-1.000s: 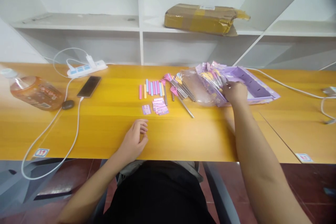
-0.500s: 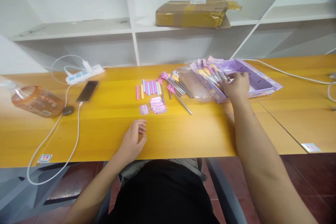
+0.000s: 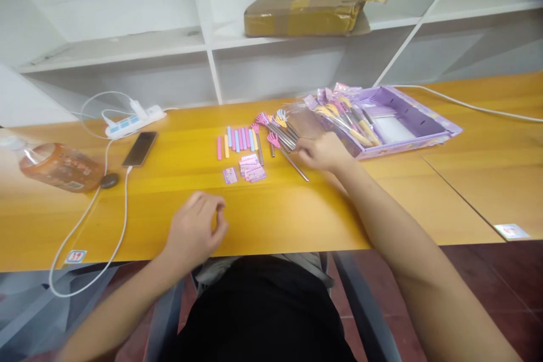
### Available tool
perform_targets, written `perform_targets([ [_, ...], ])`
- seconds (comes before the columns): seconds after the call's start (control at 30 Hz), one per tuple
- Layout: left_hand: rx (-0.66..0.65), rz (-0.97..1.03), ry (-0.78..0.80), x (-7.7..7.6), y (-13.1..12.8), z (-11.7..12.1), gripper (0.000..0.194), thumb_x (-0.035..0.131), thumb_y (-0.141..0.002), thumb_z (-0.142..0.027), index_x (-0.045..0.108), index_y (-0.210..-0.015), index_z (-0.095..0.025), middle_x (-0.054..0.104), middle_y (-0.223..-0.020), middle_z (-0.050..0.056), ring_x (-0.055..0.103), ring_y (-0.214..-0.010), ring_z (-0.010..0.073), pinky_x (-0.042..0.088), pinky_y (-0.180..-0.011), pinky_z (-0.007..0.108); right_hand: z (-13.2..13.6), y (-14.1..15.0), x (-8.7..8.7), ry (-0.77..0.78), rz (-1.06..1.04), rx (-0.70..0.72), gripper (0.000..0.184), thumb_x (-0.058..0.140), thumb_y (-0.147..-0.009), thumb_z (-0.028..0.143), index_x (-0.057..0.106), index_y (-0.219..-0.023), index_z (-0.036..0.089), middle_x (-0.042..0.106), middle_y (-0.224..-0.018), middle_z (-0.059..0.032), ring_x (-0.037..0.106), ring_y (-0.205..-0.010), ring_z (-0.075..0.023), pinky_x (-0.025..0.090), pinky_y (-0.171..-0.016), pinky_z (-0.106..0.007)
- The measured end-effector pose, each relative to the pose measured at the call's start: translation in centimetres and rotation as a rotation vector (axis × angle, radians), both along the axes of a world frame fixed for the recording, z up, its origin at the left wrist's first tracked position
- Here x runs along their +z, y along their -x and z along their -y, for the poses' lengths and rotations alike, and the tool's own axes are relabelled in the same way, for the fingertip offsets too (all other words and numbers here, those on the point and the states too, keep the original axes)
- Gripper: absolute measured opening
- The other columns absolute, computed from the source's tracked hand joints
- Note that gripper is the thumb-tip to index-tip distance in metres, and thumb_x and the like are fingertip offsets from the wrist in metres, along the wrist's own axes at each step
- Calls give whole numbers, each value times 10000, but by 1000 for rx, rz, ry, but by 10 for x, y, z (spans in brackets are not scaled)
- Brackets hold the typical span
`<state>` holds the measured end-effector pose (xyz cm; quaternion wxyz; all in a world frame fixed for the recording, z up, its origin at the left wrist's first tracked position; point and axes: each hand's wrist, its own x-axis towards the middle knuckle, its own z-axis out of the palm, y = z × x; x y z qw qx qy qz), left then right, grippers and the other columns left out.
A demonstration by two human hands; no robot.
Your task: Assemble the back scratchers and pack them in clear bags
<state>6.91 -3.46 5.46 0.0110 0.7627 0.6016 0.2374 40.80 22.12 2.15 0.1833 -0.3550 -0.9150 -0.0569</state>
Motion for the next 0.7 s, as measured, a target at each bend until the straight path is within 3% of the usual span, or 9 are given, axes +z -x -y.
perform_targets([
  [0.07,130,-106,20,22,8,-33,99,552,-1002,-241,647,-1030,-235,731,-982,93,675,-977,305,525,-878,427,3,8,-2,33,88,49,270,532,-983,276,766,-887,179,782,-918,-120,656,-831,-253,313,-706,-354],
  [0.13,245,-171,108,31,16,-78,129,562,-1016,-293,655,-1071,-222,745,-991,103,683,-1004,319,519,-868,417,7,15,-4,63,169,43,330,515,-1027,339,762,-885,172,792,-931,-126,655,-794,-241,287,-684,-352],
  [0.23,425,-211,264,18,28,-140,318,463,-1094,-415,673,-1113,-177,761,-1044,172,706,-1038,356,519,-871,434,13,24,-5,100,225,-3,380,516,-1053,420,751,-885,173,806,-947,-124,662,-758,-227,244,-650,-347],
  [0.3,470,-224,329,0,33,-164,431,411,-1115,-490,683,-1135,-156,772,-1060,204,721,-1048,375,525,-867,442,16,28,-4,120,224,-18,380,528,-1051,435,746,-876,179,812,-944,-120,673,-758,-223,237,-641,-346],
  [0.47,466,-234,320,-32,35,-169,421,455,-1083,-498,695,-1173,-164,782,-1093,198,717,-1118,377,538,-887,432,18,31,-3,187,223,-72,365,560,-1031,438,749,-838,193,818,-906,-110,690,-753,-224,272,-639,-336],
  [0.57,471,-236,319,-37,35,-167,366,508,-1042,-438,706,-1190,-169,783,-1135,201,708,-1159,382,542,-891,425,18,31,-5,235,201,-118,356,569,-1017,444,755,-842,197,813,-882,-105,689,-741,-227,294,-639,-327],
  [0.7,464,-214,355,-30,40,-175,350,525,-1018,-421,746,-1115,-167,797,-1053,200,746,-1035,375,535,-807,405,17,33,-5,278,166,-130,329,590,-991,425,735,-793,207,791,-810,-77,663,-695,-206,316,-634,-315],
])
